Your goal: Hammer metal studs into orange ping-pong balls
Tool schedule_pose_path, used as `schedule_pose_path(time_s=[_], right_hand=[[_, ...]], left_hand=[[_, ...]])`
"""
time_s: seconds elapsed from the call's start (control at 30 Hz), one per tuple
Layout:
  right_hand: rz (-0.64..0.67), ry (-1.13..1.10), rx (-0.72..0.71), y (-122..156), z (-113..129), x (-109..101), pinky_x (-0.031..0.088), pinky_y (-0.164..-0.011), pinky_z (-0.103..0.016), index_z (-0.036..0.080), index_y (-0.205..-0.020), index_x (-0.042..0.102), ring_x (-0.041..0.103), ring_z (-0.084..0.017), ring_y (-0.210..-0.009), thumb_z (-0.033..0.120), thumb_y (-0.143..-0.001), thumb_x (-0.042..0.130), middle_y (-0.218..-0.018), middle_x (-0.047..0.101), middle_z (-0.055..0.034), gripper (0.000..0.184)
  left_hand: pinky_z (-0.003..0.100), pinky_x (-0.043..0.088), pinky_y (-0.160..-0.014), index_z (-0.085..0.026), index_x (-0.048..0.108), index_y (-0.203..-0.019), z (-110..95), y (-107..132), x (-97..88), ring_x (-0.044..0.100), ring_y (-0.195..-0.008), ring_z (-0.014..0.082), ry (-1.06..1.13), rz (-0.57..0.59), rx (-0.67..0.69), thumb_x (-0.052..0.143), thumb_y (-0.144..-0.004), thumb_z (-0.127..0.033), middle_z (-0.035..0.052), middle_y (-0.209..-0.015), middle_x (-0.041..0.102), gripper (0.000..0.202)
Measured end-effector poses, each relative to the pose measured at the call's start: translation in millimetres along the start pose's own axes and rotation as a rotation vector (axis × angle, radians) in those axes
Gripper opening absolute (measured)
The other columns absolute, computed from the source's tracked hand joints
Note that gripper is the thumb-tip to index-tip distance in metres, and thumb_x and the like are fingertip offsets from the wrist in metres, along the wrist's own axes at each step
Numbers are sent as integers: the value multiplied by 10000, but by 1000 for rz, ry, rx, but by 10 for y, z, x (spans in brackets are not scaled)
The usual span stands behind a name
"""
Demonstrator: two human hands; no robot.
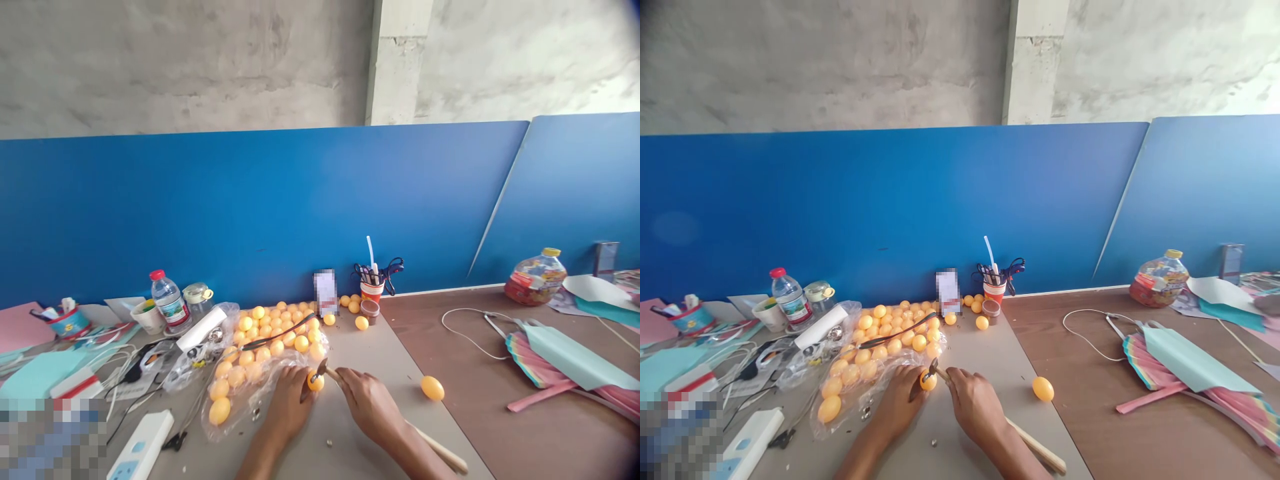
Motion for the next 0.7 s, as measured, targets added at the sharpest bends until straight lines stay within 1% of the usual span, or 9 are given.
schedule_pose_path(time_s=[0.1, 0.17, 0.3, 0.4, 0.57, 0.63, 0.7], right_hand=[[35, 5, 10, 5, 40, 10, 399, -646, -243, 217, -1071, 627, 674, -181, -781, 262, -983, 311, -934, 730, -71, 331], [44, 4, 13, 10, 56, 13, 395, -642, -244, 215, -1067, 623, 677, -184, -791, 261, -984, 307, -929, 730, -69, 329], [52, -7, 18, 11, 49, 23, 388, -630, -244, 218, -1051, 620, 675, -186, -787, 268, -987, 295, -926, 728, -65, 335], [49, -25, 8, 8, 27, 21, 387, -621, -245, 220, -1019, 623, 669, -184, -759, 287, -991, 284, -890, 726, -62, 347], [-47, -55, -38, 7, 10, -6, 402, -655, -244, 230, -1049, 618, 657, -178, -753, 309, -1003, 249, -886, 717, -63, 380], [-38, -52, -32, 9, 16, -2, 398, -649, -241, 230, -1024, 622, 652, -174, -733, 315, -1004, 254, -869, 714, -60, 378], [-1, -49, -34, 13, 31, 7, 391, -637, -237, 226, -989, 628, 649, -172, -710, 317, -1001, 271, -843, 711, -57, 368]], left_hand=[[393, 390, -973, -213, 597, -1104, 17, -1, 8, 514, -1084, 252, 6, 0, 7, 470, -781, -167, 68, -1112, 642, 350], [397, 383, -989, -212, 598, -1132, 21, 2, 10, 508, -1107, 257, 12, 10, 5, 503, -790, -204, 71, -1143, 637, 354], [401, 372, -1014, -220, 544, -1264, 19, 7, 10, 497, -1141, 258, 18, 15, 1, 537, -802, -243, 64, -1191, 634, 463], [392, 389, -995, -230, 567, -1247, 37, 0, 25, 520, -1106, 249, 6, 9, 19, 505, -818, -226, 54, -1172, 653, 434], [399, 396, -989, -212, 579, -1241, 89, -19, 58, 521, -1108, 257, -6, -10, 57, 487, -826, -220, 73, -1181, 654, 425], [401, 401, -977, -215, 589, -1221, 98, -23, 62, 526, -1088, 258, -1, -7, 62, 489, -831, -230, 70, -1164, 656, 404], [403, 408, -959, -224, 594, -1208, 100, -27, 62, 534, -1058, 256, 1, -6, 59, 483, -835, -235, 65, -1134, 660, 389]])
Point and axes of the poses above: each hand's wrist, its own y-axis away from the middle knuckle, its own x-axis out of the palm, z = x × y, the point moved 2 cm from there along -y, towards the middle knuckle
